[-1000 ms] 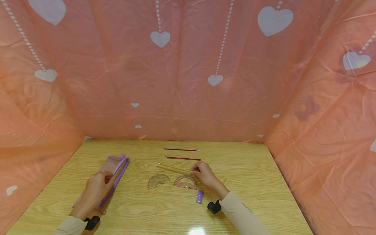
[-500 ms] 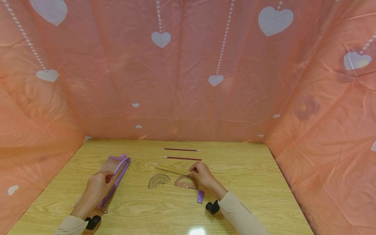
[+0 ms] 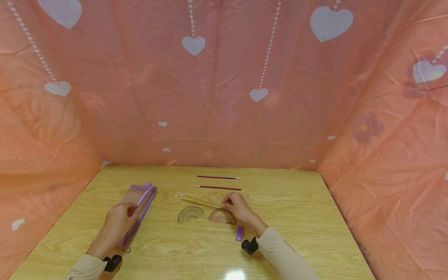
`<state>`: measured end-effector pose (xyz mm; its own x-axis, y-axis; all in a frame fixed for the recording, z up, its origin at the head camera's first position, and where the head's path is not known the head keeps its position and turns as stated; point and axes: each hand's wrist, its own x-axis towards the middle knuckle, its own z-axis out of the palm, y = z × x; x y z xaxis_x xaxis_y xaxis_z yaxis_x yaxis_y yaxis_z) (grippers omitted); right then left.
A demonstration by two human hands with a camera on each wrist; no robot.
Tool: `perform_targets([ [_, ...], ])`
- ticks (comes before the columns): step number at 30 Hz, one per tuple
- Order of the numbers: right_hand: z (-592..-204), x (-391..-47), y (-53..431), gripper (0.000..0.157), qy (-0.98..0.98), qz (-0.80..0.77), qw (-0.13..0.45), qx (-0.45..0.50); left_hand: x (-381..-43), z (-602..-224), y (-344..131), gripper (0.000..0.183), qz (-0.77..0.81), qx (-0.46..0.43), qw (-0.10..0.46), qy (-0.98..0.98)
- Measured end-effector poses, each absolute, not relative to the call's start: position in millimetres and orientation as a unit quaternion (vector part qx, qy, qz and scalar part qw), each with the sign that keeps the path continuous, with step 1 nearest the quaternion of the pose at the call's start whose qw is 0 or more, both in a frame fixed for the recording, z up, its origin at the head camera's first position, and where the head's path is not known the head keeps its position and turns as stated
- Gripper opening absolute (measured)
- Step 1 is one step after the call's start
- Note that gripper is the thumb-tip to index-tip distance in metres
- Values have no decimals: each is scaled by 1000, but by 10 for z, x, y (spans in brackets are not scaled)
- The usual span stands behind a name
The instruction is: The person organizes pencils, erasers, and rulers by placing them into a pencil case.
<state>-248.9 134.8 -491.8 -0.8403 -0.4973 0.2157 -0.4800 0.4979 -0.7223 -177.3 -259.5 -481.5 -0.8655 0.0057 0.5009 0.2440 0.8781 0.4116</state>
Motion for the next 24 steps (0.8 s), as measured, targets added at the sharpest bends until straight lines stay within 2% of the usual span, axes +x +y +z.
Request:
perform_targets([
  [15,-4904,-2499,1179,5,855,-420,7,-304,-1767,-4816,-2593,7,-235,-69,260,-934],
  [24,-4899,-2472,1118,6,852,-435,19,-292,-1767,-4811,-2598,5,-238,-64,244,-938],
])
